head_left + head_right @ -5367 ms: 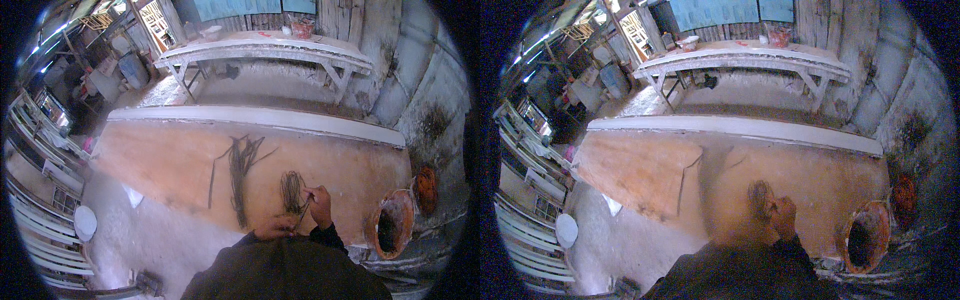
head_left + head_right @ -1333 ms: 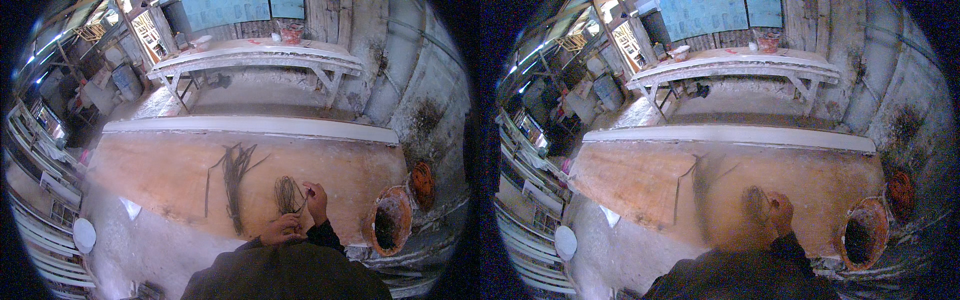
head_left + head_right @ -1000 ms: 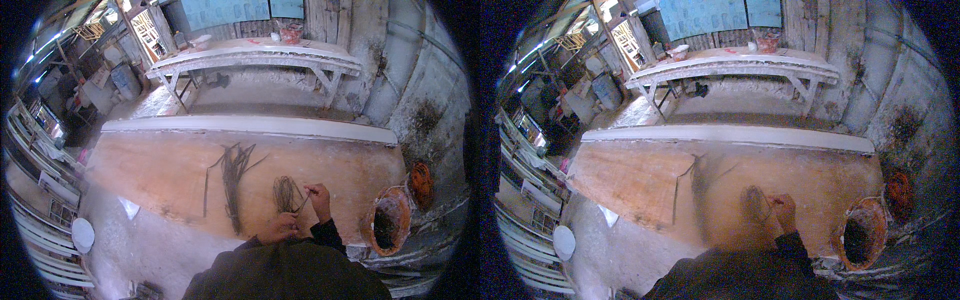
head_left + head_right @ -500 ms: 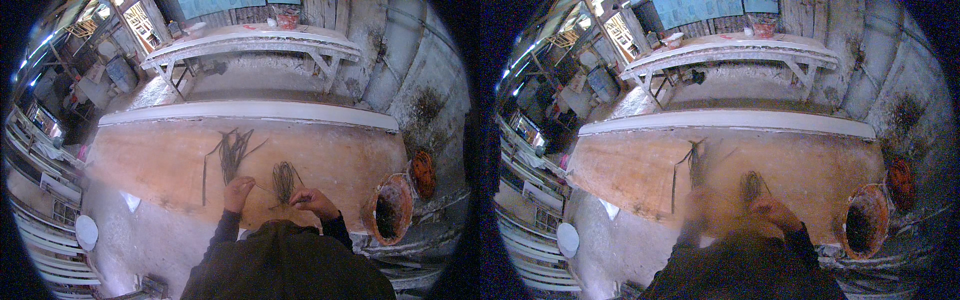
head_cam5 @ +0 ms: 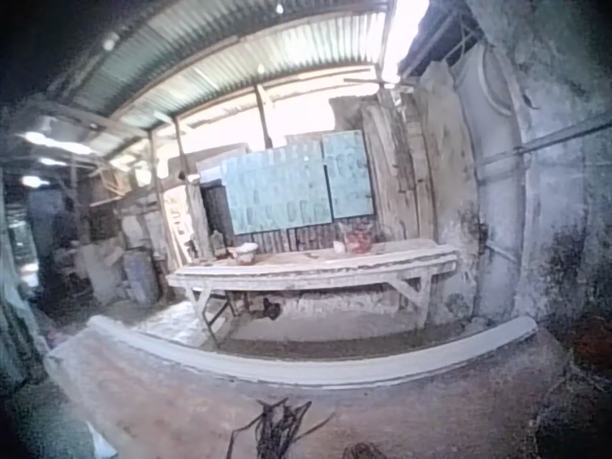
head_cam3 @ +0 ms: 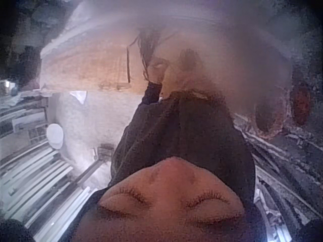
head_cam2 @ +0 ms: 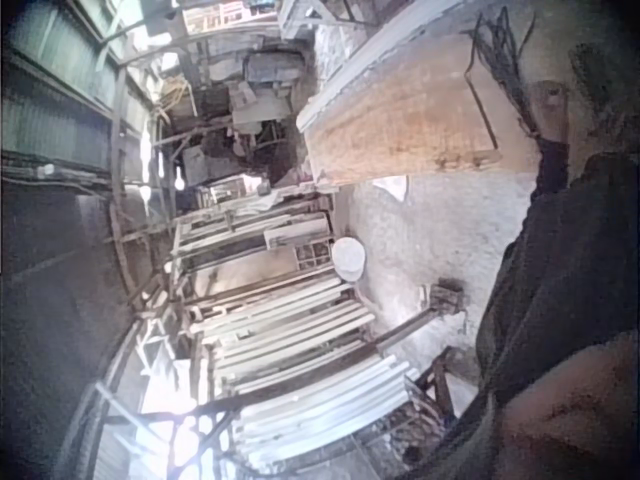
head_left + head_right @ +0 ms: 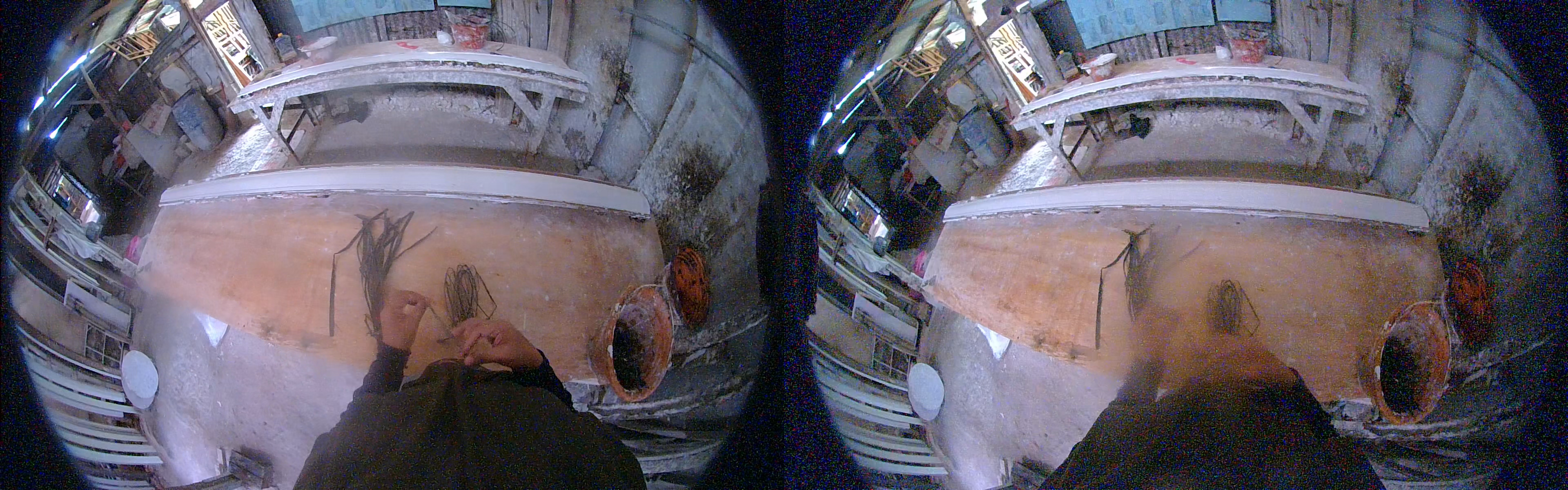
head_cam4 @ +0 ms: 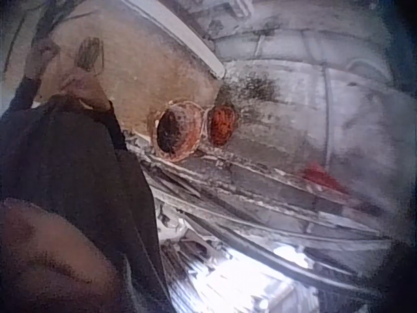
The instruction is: The person ties thin dark strips of material together using a thin wire. They work at a table initially, then move to sit on the floor to continue tying the strips into bundles.
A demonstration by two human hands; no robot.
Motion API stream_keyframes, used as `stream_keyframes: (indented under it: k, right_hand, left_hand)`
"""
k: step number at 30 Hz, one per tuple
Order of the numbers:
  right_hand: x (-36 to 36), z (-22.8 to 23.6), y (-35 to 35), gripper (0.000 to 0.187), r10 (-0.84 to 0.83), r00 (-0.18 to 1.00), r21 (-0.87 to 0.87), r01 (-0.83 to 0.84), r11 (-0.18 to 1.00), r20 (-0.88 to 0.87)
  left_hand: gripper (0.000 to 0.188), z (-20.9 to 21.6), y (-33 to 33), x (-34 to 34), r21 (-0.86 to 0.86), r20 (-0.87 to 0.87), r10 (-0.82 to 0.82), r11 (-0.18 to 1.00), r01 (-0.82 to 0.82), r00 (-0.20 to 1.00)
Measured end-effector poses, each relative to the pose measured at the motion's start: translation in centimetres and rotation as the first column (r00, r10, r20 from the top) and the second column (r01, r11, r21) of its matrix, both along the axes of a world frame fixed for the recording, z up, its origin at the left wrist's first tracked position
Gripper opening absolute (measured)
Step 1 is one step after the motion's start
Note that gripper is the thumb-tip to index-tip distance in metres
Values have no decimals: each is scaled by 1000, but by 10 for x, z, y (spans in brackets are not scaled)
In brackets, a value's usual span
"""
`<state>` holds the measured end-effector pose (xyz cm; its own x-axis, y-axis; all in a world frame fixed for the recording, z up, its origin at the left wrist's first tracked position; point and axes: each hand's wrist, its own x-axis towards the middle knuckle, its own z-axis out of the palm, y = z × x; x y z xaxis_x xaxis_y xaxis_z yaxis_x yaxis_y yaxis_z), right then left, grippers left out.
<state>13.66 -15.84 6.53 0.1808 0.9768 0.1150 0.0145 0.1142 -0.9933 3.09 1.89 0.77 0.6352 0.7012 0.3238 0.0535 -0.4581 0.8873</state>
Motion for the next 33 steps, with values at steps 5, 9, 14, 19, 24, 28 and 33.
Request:
stream_keyframes:
  k: [5, 9, 14, 19, 24, 28, 33]
  right_hand:
    - [-3, 12, 2, 8, -359, 898, -263, 422, 868, 256]
    - [18, -34, 6, 10, -638, 618, -30, 728, 685, 459]
    - [40, -65, 10, 13, -736, 433, 127, 813, 568, 521]
    - [50, -85, 14, 13, -809, 411, 162, 843, 513, 421]
    - [55, -105, 12, 7, -800, 464, 26, 859, 511, 379]
    - [63, -121, 1, 10, -754, 467, 23, 843, 537, 462]
    - [61, -112, -17, 13, -658, 560, 53, 740, 671, 503]
  left_hand:
    - [5, -7, -7, -3, -11, -204, -88, 996, 87, 975]
    - [11, 6, -22, -2, -28, -235, -342, 938, 345, 910]
    - [17, -18, -43, -3, -185, 20, -737, 662, 726, 676]
    - [23, -21, -56, -1, -191, 84, -860, 482, 855, 504]
    - [26, 5, -63, -7, -265, 8, -855, 497, 826, 518]
    - [26, -12, -62, -6, -405, 53, -831, 490, 772, 554]
    - [19, -34, -9, 3, -500, 142, -754, 504, 704, 641]
